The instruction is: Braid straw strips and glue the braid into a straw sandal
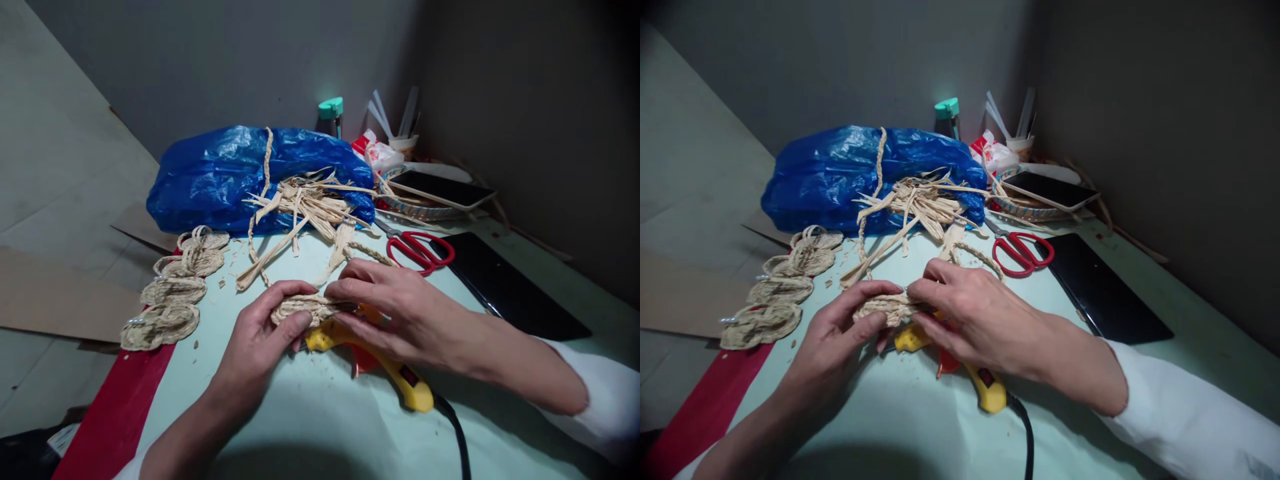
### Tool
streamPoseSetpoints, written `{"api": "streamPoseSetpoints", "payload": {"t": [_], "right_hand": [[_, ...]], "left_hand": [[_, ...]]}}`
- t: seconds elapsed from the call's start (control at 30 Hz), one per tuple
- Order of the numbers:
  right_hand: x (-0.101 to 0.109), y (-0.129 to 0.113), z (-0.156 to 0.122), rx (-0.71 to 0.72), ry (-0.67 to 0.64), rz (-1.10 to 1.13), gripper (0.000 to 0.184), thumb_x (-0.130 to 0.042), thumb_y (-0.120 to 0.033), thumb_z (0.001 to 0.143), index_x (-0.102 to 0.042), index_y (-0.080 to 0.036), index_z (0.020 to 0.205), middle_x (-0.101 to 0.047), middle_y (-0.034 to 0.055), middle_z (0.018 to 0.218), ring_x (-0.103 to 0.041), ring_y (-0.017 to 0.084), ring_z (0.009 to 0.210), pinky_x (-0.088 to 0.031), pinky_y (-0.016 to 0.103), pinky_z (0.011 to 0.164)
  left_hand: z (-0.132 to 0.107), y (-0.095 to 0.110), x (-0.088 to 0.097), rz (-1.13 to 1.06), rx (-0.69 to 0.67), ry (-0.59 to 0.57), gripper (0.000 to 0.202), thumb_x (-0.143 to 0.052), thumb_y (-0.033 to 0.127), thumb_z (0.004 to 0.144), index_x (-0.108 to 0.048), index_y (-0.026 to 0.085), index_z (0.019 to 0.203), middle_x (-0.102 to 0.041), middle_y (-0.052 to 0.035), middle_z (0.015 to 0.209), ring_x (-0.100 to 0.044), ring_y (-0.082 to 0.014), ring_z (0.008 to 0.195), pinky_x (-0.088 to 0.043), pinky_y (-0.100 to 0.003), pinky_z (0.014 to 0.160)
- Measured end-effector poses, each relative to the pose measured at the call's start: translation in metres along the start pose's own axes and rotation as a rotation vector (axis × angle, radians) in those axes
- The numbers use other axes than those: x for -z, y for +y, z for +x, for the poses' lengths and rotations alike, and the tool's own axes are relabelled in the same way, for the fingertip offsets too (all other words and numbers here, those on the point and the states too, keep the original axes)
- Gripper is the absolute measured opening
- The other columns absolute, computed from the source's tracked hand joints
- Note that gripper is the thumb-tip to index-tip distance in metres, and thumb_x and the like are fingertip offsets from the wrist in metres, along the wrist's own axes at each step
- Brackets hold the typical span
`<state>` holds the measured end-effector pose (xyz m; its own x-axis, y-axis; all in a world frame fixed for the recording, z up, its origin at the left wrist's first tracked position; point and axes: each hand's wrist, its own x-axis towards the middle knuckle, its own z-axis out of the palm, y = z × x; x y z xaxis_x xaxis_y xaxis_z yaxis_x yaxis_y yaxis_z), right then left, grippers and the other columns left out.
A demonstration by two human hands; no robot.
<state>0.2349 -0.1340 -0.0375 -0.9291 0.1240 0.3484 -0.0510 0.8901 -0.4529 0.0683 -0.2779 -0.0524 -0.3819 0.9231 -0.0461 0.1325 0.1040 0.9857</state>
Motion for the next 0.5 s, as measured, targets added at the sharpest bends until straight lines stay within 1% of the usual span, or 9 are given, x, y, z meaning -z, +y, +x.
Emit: {"api": "streamPoseSetpoints", "payload": {"t": [0.07,0.13,0.2,0.23,0.33,0.5], "right_hand": [[0.0016,-0.0002,0.0008,0.0,-0.027,0.019,0.021,-0.047,-0.024,0.097,-0.063,-0.013,0.104,-0.054,0.0078,0.091,-0.054,0.016,0.075,-0.044,0.028,0.066],[0.004,-0.0001,0.0015,0.004,-0.036,0.034,0.019,-0.047,-0.022,0.096,-0.063,-0.013,0.102,-0.055,0.0088,0.094,-0.054,0.016,0.077,-0.044,0.028,0.067],[0.0058,0.0006,0.0021,0.021,-0.015,0.045,0.019,-0.046,-0.02,0.097,-0.062,-0.012,0.102,-0.055,0.009,0.094,-0.053,0.016,0.078,-0.043,0.028,0.068],[0.0063,0.0012,0.0022,0.032,0.003,0.048,0.02,-0.045,-0.019,0.097,-0.062,-0.011,0.102,-0.055,0.0088,0.093,-0.053,0.015,0.077,-0.042,0.027,0.068],[0.0059,0.0036,0.0022,0.04,0.024,0.037,0.024,-0.041,-0.02,0.099,-0.063,-0.011,0.098,-0.056,0.0076,0.088,-0.052,0.015,0.074,-0.04,0.027,0.066],[0.0044,0.0062,0.0022,-0.023,-0.016,-0.035,0.026,-0.04,-0.025,0.1,-0.06,-0.014,0.089,-0.054,0.0047,0.082,-0.049,0.016,0.072,-0.037,0.028,0.066]], "left_hand": [[0.0012,-0.0018,0.0004,0.049,0.0,-0.002,0.015,-0.064,0.032,0.086,-0.065,0.027,0.101,-0.061,0.0033,0.078,-0.05,-0.0088,0.057,-0.042,-0.021,0.055],[0.0004,-0.0033,-0.0002,0.079,-0.01,0.026,0.013,-0.063,0.03,0.088,-0.065,0.028,0.101,-0.062,0.0035,0.089,-0.05,-0.0078,0.058,-0.043,-0.02,0.056],[-0.0016,-0.0044,-0.0012,0.089,-0.034,0.055,0.014,-0.063,0.03,0.088,-0.064,0.03,0.102,-0.062,0.004,0.096,-0.051,-0.0074,0.061,-0.044,-0.02,0.058],[-0.0025,-0.0049,-0.0017,0.086,-0.043,0.069,0.015,-0.063,0.03,0.088,-0.064,0.031,0.103,-0.062,0.0044,0.097,-0.051,-0.0073,0.061,-0.045,-0.02,0.058],[-0.0039,-0.0068,-0.0027,0.081,-0.049,0.082,0.015,-0.063,0.028,0.088,-0.064,0.032,0.103,-0.063,0.0054,0.089,-0.052,-0.0072,0.06,-0.045,-0.019,0.058],[-0.0024,-0.0098,-0.0035,0.069,-0.029,0.059,0.01,-0.063,0.027,0.089,-0.067,0.03,0.097,-0.061,0.006,0.079,-0.053,-0.0072,0.06,-0.045,-0.018,0.058]]}}
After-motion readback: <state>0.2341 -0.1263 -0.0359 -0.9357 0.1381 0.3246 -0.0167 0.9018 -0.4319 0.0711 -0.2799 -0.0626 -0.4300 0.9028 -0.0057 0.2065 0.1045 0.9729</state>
